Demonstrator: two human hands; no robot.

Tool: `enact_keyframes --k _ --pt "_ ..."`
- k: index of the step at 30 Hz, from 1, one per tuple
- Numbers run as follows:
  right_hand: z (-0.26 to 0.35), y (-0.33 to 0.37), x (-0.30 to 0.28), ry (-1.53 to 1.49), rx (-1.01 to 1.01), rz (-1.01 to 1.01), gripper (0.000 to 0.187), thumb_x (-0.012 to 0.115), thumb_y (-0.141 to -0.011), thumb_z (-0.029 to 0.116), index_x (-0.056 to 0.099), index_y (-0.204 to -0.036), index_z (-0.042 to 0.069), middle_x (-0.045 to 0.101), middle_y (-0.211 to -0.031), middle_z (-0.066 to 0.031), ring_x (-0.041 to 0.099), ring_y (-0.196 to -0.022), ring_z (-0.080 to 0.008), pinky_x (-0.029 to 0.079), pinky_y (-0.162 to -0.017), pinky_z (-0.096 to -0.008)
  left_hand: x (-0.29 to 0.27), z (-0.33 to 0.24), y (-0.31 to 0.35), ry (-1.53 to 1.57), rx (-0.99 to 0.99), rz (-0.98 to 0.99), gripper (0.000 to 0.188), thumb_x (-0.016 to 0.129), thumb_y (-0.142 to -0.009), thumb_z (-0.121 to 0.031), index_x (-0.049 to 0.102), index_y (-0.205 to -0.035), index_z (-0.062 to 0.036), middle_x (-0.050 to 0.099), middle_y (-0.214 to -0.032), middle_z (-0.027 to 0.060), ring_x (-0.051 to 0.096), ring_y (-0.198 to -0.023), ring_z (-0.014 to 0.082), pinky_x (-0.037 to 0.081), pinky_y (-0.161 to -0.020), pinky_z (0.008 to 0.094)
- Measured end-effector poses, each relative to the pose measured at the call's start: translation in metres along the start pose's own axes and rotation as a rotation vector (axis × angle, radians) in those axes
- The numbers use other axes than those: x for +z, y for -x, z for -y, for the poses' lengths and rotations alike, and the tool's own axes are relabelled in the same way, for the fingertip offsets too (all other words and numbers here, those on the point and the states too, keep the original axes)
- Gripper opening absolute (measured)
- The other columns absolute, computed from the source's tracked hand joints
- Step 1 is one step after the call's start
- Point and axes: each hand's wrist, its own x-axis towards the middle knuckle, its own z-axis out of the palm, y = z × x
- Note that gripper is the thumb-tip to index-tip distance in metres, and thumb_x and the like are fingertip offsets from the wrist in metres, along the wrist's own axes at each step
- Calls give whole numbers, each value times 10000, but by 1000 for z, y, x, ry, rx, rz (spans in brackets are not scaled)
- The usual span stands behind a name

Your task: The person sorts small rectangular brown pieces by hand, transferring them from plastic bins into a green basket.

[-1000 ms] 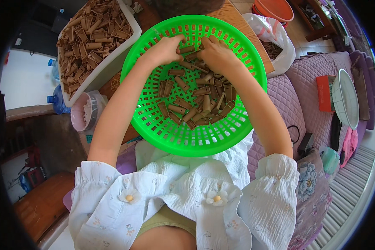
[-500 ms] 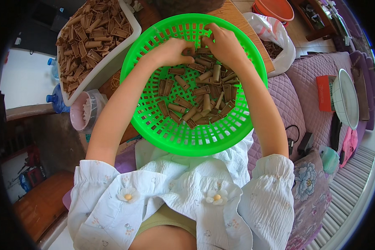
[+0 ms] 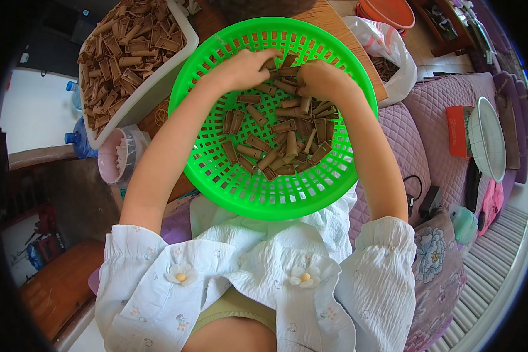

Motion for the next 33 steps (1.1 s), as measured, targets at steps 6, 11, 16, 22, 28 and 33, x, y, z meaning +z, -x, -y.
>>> enact_keyframes --k 6,11,16,22,28,33 --pt "10 -3 6 -24 -62 124 212 661 -669 158 645 -848 47 602 -748 -151 585 -774 -307 458 -726 -402 -11 -1 -2 375 -168 55 266 463 -812 -93 483 -1072 -43 568 -795 82 612 -696 178 508 -598 328" --pt "6 -2 1 -182 -141 -14 150 601 -765 166 584 -829 31 605 -776 -110 584 -704 -233 452 -636 -351 -12 2 -6 380 -114 41 189 531 -822 -164 501 -950 -28 543 -740 59 560 -581 144 491 -545 299" --pt "14 3 -17 -744 2 -216 160 545 -826 161 547 -911 25 603 -745 -86 595 -715 -184 450 -637 -317 -16 6 -4 240 -161 60 272 608 -792 -261 476 -764 -25 526 -670 49 532 -565 134 447 -507 280" --pt "0 -4 -12 -738 -21 -379 151 528 -815 121 534 -934 29 526 -645 -38 559 -656 -114 431 -591 -273 -19 10 3 -143 -277 263 332 682 -719 -324 538 -778 -30 575 -679 90 583 -635 202 473 -571 352" --pt "3 1 -10 -491 22 -436 198 594 -771 142 544 -929 34 486 -656 -21 431 -570 -91 375 -538 -252 -34 -18 17 -519 -503 694 344 731 -661 -326 661 -895 -83 653 -832 67 615 -735 195 498 -678 332" --pt "5 2 -12 -421 22 -463 208 584 -776 155 574 -954 48 512 -627 -61 461 -554 -119 388 -540 -283 -29 -32 23 -622 -479 845 324 741 -649 -329 672 -861 -95 657 -839 43 620 -729 187 507 -679 317"
